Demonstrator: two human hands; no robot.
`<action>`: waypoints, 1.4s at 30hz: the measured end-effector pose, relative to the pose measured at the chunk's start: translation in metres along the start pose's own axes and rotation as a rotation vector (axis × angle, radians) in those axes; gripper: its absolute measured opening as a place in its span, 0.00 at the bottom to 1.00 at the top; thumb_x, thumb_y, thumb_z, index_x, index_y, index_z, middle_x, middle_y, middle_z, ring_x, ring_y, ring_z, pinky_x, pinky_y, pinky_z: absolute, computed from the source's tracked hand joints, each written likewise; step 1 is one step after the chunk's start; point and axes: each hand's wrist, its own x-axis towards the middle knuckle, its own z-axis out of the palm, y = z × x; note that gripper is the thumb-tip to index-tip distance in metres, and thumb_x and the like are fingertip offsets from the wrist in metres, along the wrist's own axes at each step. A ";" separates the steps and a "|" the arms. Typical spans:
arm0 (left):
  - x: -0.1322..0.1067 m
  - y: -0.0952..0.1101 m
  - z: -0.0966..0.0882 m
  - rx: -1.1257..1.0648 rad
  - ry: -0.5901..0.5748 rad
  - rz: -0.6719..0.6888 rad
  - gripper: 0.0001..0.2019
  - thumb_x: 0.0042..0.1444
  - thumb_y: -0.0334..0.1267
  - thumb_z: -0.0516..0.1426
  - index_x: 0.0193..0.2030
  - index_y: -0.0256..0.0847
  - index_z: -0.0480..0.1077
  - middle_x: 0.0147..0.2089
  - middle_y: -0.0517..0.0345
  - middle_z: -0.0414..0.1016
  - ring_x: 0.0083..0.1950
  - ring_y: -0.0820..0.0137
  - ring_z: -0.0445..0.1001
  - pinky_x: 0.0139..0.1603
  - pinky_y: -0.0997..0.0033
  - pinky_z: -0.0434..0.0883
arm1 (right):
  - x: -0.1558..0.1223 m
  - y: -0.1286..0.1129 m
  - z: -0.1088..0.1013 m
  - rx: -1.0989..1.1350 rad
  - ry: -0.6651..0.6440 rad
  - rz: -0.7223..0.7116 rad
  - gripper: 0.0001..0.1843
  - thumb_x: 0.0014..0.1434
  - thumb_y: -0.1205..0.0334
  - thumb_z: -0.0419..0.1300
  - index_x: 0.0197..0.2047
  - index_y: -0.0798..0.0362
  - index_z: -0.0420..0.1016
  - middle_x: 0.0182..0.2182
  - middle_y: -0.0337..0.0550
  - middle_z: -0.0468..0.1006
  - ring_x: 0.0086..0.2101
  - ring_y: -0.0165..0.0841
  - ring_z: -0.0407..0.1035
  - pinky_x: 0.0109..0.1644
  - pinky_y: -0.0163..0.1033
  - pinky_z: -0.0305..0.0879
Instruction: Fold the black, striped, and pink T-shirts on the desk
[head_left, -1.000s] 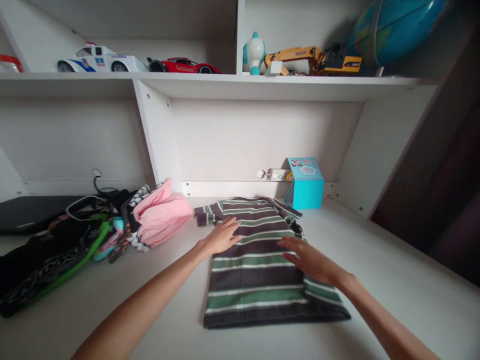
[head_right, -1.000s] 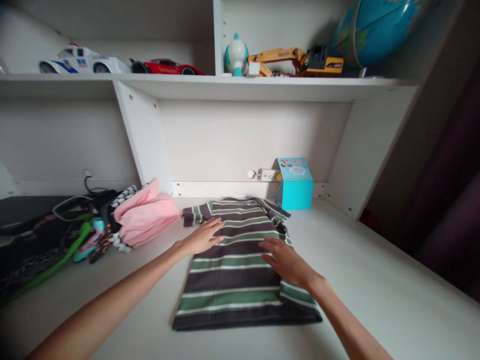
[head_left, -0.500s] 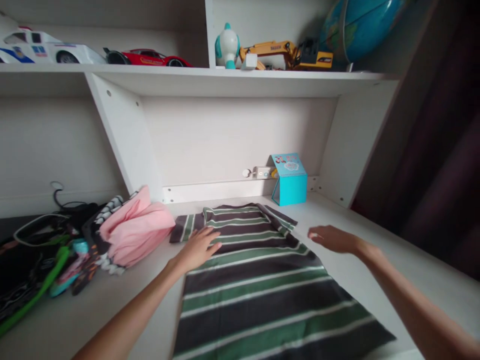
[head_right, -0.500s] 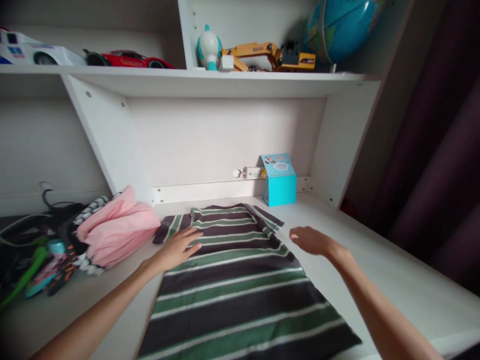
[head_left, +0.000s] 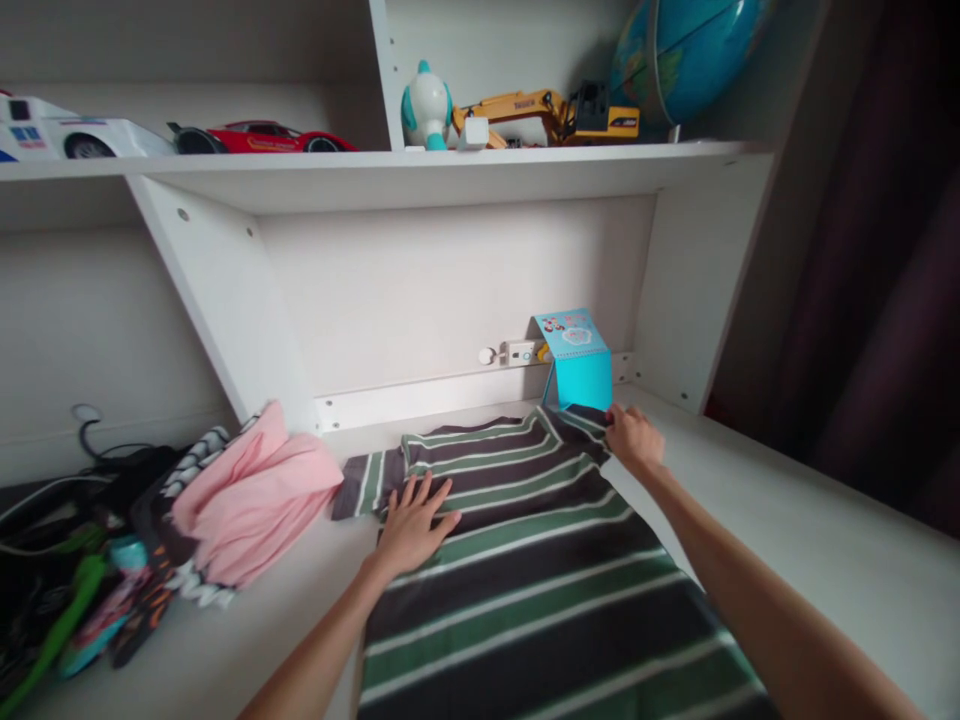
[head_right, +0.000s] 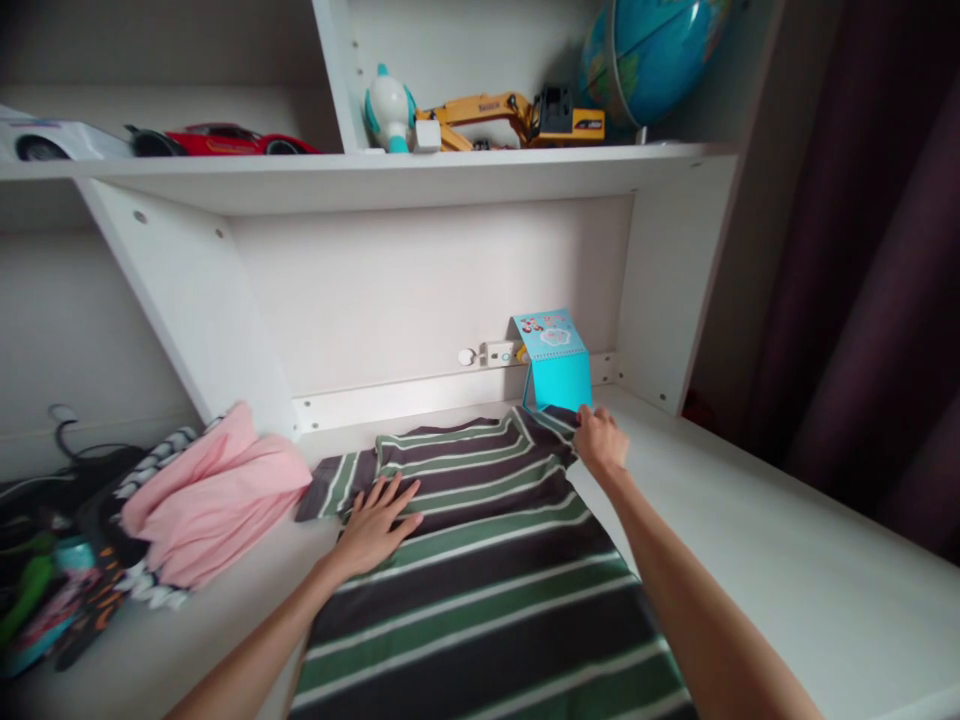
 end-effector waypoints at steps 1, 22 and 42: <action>0.000 0.001 0.000 -0.007 0.004 -0.007 0.35 0.54 0.66 0.35 0.66 0.56 0.45 0.70 0.57 0.37 0.69 0.51 0.32 0.62 0.42 0.41 | 0.001 0.006 -0.005 -0.016 -0.014 0.032 0.16 0.62 0.58 0.54 0.52 0.53 0.65 0.50 0.47 0.67 0.45 0.36 0.66 0.46 0.47 0.67; 0.076 -0.025 -0.004 0.013 -0.025 -0.239 0.41 0.48 0.71 0.33 0.67 0.54 0.42 0.70 0.53 0.34 0.67 0.41 0.34 0.58 0.32 0.41 | -0.070 -0.103 0.012 0.162 -0.353 -0.530 0.40 0.60 0.37 0.41 0.68 0.51 0.39 0.66 0.57 0.35 0.62 0.55 0.27 0.58 0.67 0.34; 0.100 -0.150 -0.034 -0.055 0.099 -0.517 0.18 0.50 0.42 0.54 0.47 0.34 0.68 0.53 0.35 0.69 0.57 0.44 0.62 0.50 0.52 0.62 | -0.308 -0.203 0.048 0.413 0.319 -1.059 0.12 0.50 0.51 0.63 0.40 0.39 0.74 0.27 0.40 0.76 0.27 0.37 0.71 0.25 0.38 0.69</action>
